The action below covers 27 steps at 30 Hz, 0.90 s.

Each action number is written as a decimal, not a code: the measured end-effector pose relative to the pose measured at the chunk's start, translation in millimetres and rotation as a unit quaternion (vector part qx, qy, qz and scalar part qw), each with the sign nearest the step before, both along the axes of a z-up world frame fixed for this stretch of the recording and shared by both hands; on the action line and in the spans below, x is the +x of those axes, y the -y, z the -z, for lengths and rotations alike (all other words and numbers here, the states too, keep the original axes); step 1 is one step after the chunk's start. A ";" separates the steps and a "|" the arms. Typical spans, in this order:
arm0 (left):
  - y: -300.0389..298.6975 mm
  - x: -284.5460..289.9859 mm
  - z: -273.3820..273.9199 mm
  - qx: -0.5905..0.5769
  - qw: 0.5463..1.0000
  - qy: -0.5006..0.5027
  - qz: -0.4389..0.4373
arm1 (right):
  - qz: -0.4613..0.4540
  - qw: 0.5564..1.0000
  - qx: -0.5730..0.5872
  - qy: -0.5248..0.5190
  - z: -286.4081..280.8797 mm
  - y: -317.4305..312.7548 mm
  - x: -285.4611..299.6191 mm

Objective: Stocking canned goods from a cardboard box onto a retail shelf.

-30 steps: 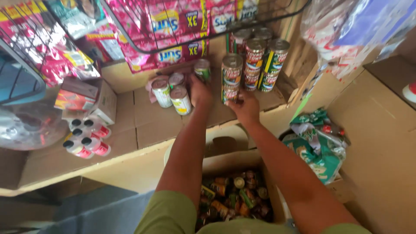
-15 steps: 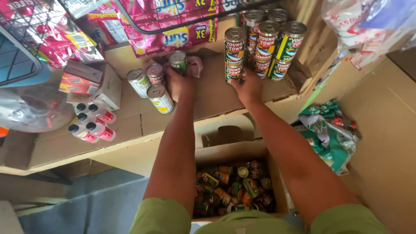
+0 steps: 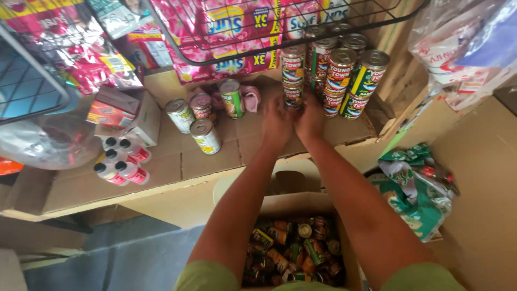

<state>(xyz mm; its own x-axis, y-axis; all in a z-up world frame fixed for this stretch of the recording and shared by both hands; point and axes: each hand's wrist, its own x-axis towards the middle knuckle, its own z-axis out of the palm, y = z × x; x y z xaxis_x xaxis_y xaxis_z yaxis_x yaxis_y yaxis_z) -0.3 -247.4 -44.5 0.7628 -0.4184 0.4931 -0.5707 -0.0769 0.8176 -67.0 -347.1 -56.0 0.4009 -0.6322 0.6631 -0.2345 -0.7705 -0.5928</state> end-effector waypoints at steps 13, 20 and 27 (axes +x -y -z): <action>71.1 37.9 -5.4 0.131 0.989 -0.047 -0.053 | -0.066 0.989 -0.106 -0.081 -4.8 -24.9 -21.0; 89.2 55.7 20.1 0.144 0.987 -0.044 -0.062 | -0.069 0.991 -0.082 -0.077 -0.2 -19.8 -17.2; 36.8 24.4 40.1 0.076 0.995 -0.028 -0.048 | -0.107 0.991 -0.074 -0.031 8.6 -26.6 -36.2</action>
<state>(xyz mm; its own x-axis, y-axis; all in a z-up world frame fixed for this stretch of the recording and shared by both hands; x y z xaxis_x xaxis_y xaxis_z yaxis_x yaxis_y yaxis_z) 24.0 -284.2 -84.6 0.8280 -0.4083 0.3843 -0.5078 -0.2554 0.8228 -103.2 -320.5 -64.6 0.5578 -0.4270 0.7117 -0.0893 -0.8834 -0.4600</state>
